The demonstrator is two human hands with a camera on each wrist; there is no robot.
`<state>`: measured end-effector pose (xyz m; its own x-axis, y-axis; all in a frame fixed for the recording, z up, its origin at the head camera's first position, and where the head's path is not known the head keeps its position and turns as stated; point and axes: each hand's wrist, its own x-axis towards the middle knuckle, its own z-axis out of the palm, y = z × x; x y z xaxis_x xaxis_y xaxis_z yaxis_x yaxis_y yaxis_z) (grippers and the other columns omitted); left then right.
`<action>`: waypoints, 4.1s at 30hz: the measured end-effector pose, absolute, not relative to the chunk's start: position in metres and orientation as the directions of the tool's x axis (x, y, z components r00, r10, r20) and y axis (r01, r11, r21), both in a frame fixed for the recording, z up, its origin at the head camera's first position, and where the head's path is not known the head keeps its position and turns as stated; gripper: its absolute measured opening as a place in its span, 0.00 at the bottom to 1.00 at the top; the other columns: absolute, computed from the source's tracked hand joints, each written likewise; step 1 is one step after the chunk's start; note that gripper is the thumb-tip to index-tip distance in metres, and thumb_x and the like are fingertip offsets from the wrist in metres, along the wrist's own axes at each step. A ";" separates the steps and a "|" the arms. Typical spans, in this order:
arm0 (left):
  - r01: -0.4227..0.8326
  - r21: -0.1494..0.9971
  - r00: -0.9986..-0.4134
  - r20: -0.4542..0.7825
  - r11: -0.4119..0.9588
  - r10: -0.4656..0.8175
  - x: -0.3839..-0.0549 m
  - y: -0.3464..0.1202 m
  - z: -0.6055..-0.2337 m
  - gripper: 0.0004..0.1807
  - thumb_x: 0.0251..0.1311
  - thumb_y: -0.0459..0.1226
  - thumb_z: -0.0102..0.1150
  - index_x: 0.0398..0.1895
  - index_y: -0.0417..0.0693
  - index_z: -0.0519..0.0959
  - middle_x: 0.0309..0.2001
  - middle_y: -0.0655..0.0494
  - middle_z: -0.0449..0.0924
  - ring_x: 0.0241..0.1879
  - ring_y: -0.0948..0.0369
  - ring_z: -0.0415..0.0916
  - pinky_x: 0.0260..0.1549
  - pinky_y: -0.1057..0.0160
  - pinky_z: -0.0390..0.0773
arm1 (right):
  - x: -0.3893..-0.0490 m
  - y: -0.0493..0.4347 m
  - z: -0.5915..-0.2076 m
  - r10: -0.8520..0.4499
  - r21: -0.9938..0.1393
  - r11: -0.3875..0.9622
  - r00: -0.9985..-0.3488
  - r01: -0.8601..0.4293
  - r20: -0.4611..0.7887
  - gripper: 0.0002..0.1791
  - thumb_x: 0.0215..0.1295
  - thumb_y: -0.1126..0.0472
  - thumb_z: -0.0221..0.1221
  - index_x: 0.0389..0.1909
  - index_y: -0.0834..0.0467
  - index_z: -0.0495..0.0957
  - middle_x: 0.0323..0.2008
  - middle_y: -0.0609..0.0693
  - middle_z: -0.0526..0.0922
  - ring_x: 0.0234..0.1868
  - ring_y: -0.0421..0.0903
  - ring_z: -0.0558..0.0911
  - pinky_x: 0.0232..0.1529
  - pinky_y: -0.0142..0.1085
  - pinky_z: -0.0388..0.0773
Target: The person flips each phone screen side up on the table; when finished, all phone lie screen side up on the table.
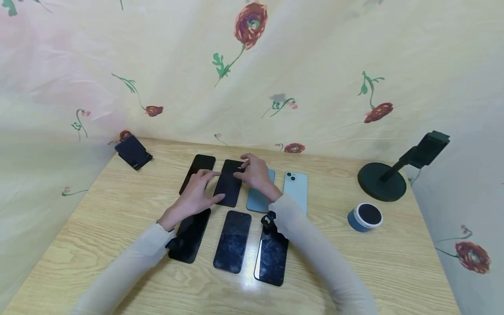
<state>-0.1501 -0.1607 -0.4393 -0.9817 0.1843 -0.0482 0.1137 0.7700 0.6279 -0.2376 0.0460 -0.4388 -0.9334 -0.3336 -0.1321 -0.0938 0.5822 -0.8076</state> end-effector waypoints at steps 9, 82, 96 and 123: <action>0.108 0.613 -0.977 -0.080 0.783 0.197 -0.149 -0.141 -0.442 0.39 0.63 0.45 0.73 0.75 0.48 0.70 0.74 0.39 0.63 0.67 0.41 0.65 0.64 0.43 0.75 | -0.243 0.052 -0.440 -0.323 -0.805 0.586 -0.937 -0.090 -0.131 0.33 0.69 0.58 0.67 0.72 0.64 0.69 0.56 0.65 0.83 0.38 0.56 0.91 0.35 0.34 0.85; 0.157 0.209 -0.957 -0.210 0.965 0.201 -0.153 -0.103 -0.440 0.38 0.65 0.50 0.68 0.75 0.44 0.71 0.68 0.32 0.68 0.61 0.36 0.69 0.51 0.45 0.83 | -0.248 0.033 -0.453 -0.277 -0.718 0.695 -0.932 -0.028 -0.232 0.31 0.72 0.58 0.65 0.71 0.66 0.70 0.48 0.61 0.87 0.27 0.42 0.88 0.38 0.34 0.83; 0.111 0.316 -0.964 -0.194 0.942 0.179 -0.154 -0.103 -0.440 0.39 0.65 0.49 0.68 0.74 0.42 0.69 0.66 0.31 0.68 0.61 0.35 0.69 0.52 0.43 0.82 | -0.245 0.031 -0.455 -0.256 -0.713 0.701 -0.946 -0.039 -0.199 0.30 0.73 0.57 0.63 0.71 0.63 0.69 0.47 0.59 0.85 0.33 0.48 0.89 0.42 0.40 0.85; 0.026 0.561 -0.962 -0.212 0.828 0.173 -0.163 -0.118 -0.429 0.46 0.59 0.51 0.70 0.77 0.45 0.62 0.62 0.39 0.74 0.54 0.47 0.74 0.51 0.49 0.81 | -0.233 0.035 -0.444 -0.210 -0.890 0.457 -0.973 -0.010 -0.097 0.27 0.74 0.67 0.51 0.72 0.64 0.70 0.51 0.65 0.81 0.27 0.51 0.88 0.26 0.30 0.81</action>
